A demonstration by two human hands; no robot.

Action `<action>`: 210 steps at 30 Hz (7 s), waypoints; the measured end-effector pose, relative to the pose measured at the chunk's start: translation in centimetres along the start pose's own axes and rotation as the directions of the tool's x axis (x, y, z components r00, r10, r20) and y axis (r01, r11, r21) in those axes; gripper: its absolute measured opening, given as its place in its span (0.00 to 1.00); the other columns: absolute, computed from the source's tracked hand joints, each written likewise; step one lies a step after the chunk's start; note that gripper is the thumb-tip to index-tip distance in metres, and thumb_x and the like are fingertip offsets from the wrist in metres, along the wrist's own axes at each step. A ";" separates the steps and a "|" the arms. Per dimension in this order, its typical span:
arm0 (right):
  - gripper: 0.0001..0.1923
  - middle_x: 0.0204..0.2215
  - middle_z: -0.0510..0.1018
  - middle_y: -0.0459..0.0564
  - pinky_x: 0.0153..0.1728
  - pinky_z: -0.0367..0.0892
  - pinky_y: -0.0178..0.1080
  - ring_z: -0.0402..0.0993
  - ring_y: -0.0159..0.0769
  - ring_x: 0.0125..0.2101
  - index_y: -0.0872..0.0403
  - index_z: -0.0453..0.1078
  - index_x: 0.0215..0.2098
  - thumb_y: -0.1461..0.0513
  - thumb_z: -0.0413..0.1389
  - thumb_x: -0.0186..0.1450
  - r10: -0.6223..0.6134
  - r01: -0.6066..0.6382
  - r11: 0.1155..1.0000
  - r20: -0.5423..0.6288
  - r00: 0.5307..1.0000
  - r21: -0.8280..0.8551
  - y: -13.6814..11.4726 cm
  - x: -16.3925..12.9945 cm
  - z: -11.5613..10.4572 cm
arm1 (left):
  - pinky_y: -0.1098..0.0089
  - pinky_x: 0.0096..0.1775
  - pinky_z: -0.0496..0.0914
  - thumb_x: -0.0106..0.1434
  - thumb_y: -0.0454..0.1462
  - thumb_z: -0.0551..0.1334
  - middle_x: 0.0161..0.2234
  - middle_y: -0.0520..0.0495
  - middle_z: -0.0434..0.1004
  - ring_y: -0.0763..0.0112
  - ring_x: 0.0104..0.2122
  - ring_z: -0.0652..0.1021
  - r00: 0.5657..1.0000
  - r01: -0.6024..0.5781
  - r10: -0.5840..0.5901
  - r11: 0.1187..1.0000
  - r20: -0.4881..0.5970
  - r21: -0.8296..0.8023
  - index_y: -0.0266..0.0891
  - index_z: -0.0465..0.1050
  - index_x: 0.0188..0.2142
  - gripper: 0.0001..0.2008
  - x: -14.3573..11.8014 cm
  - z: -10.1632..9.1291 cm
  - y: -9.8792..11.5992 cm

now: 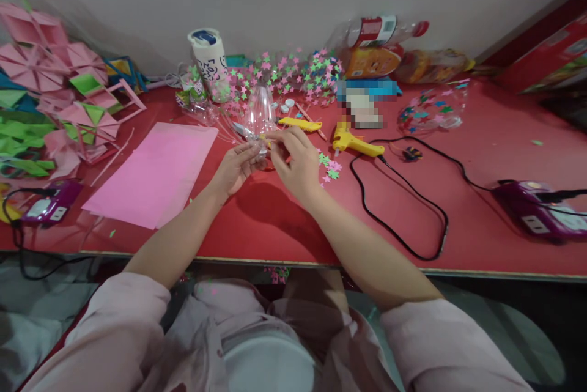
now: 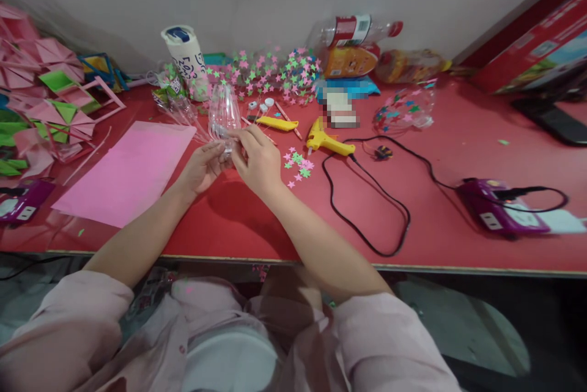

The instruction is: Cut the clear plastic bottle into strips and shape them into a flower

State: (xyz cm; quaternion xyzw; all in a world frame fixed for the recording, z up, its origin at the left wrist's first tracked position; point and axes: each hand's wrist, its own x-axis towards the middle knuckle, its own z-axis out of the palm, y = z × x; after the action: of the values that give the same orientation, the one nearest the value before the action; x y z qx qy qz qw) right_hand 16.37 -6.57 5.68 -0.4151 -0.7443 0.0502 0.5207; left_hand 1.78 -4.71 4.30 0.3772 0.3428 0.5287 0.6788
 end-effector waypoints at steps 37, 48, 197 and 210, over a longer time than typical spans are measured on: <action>0.07 0.35 0.78 0.51 0.39 0.71 0.40 0.75 0.38 0.37 0.53 0.71 0.35 0.66 0.50 0.67 -0.066 0.065 0.998 0.103 0.992 0.020 0.7 -0.5 1.1 | 0.74 0.29 0.70 0.51 0.39 0.72 0.21 0.54 0.73 0.78 0.21 0.74 0.998 -0.037 0.035 0.998 0.046 0.043 0.35 0.74 0.29 0.11 0.1 -0.4 0.0; 0.09 0.35 0.77 0.51 0.33 0.70 0.36 0.73 0.34 0.32 0.53 0.73 0.40 0.65 0.50 0.69 -0.098 0.097 0.995 0.026 0.995 0.016 -0.1 -0.3 0.4 | 0.74 0.33 0.73 0.49 0.39 0.73 0.26 0.50 0.79 0.75 0.26 0.78 0.998 -0.030 0.027 0.999 0.065 0.039 0.35 0.76 0.31 0.13 0.4 -0.7 -0.3; 0.10 0.35 0.77 0.51 0.33 0.67 0.35 0.74 0.34 0.32 0.54 0.74 0.42 0.65 0.50 0.68 0.037 -0.035 0.997 0.024 0.999 -0.074 -0.7 0.0 -0.1 | 0.76 0.26 0.69 0.54 0.33 0.64 0.25 0.50 0.77 0.78 0.21 0.74 0.994 0.004 -0.003 1.000 0.107 -0.011 0.35 0.77 0.32 0.05 -0.2 -0.4 0.0; 0.07 0.31 0.73 0.45 0.33 0.65 0.36 0.69 0.31 0.29 0.52 0.72 0.37 0.66 0.53 0.65 0.229 -0.231 0.968 0.040 0.973 0.092 -0.7 0.3 0.2 | 0.74 0.25 0.67 0.52 0.34 0.66 0.22 0.51 0.75 0.77 0.20 0.73 0.996 -0.053 0.046 0.994 0.079 0.092 0.34 0.76 0.31 0.06 0.2 -0.4 -0.1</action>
State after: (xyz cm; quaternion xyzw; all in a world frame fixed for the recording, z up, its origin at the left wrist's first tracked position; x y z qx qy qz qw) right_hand 15.77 -6.74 6.20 -0.4723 -0.6953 0.1520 0.5200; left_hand 1.51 -4.51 4.02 0.4373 0.3315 0.5135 0.6597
